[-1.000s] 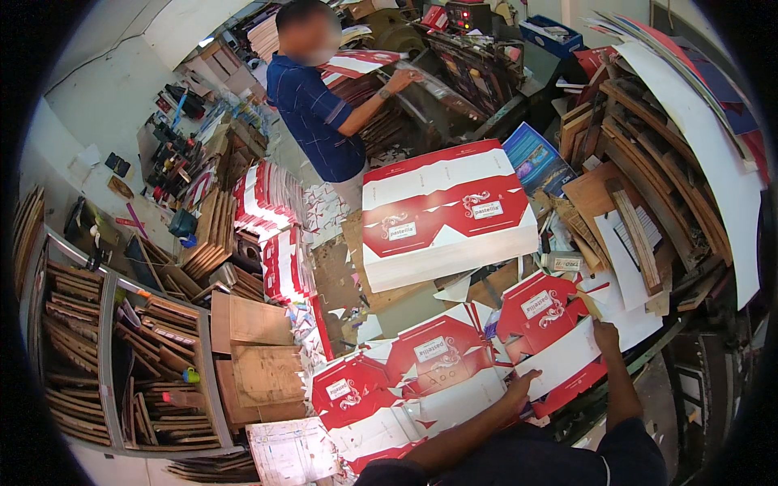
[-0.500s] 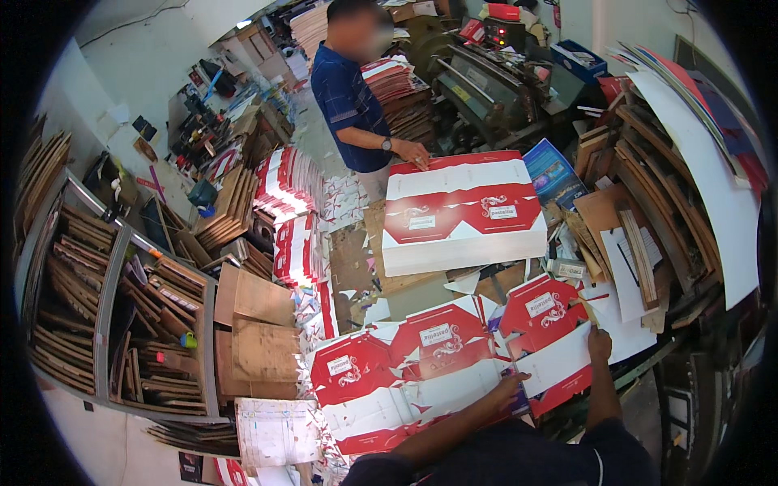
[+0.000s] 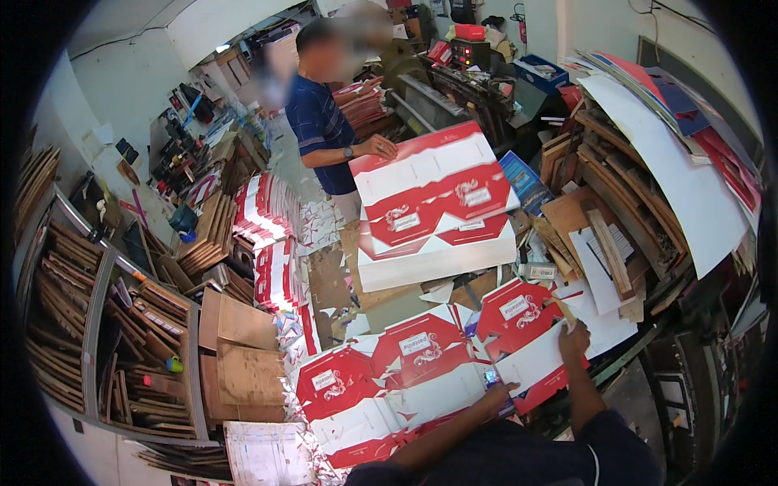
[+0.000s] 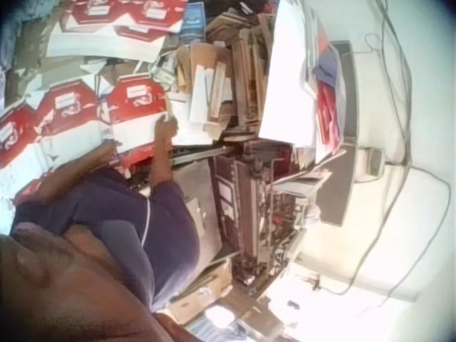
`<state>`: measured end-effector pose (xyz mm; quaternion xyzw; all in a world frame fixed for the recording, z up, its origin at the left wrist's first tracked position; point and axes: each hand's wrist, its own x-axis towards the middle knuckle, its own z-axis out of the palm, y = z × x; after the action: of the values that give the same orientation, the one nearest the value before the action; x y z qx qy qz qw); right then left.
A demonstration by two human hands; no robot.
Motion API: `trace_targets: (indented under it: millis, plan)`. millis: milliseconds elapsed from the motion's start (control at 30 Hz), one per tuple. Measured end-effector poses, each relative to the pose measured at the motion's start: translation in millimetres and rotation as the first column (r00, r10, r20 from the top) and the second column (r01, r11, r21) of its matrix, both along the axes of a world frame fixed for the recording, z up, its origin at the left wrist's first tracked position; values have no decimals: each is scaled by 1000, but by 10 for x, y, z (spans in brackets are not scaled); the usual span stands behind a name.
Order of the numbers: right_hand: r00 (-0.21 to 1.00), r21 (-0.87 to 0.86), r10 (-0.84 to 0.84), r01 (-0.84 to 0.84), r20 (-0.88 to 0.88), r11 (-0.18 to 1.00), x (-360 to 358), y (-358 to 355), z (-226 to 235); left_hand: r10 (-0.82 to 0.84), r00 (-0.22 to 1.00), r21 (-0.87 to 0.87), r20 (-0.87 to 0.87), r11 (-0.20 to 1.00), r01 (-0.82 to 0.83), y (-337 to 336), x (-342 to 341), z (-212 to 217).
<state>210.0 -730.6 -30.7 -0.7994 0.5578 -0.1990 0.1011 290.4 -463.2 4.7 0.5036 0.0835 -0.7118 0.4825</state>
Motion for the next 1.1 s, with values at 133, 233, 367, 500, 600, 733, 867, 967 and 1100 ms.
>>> trace_targets:
  millis: [133, 233, 367, 500, 600, 733, 867, 967, 1100]
  plan:
    - [892, -169, 441, -422, 98, 891, 440, 612, 19, 286, 562, -157, 776, 951, -266, 661, 176, -224]
    - [799, -27, 562, -570, 215, 821, 656, 1002, 314, 97, -166, -163, 981, 879, -448, 1594, 719, -183]
    - [828, -54, 554, -551, 90, 833, 672, 1053, 96, -324, -154, 65, 934, 575, -816, 2368, 1094, -231]
    - [818, -66, 573, -570, 53, 819, 666, 1032, -12, -498, -16, 227, 867, 423, -877, 2669, 1134, -547]
    - [827, -36, 562, -561, 5, 827, 682, 1004, -29, -636, 4, 306, 771, 365, -879, 2563, 1116, -687]
    - [828, 51, 556, -553, -79, 831, 699, 1022, -51, -675, 99, 376, 731, 278, -884, 2568, 1152, -778]
    - [831, 104, 542, -532, -125, 840, 706, 1017, -25, -664, 179, 470, 726, 289, -834, 2535, 1138, -738]
    - [831, 132, 539, -524, -138, 842, 734, 1038, 15, -711, 31, 414, 702, 373, -830, 2602, 1122, -764]
    - [833, 96, 530, -521, -157, 848, 730, 1046, -36, -689, 94, 468, 719, 380, -798, 2627, 1161, -776]
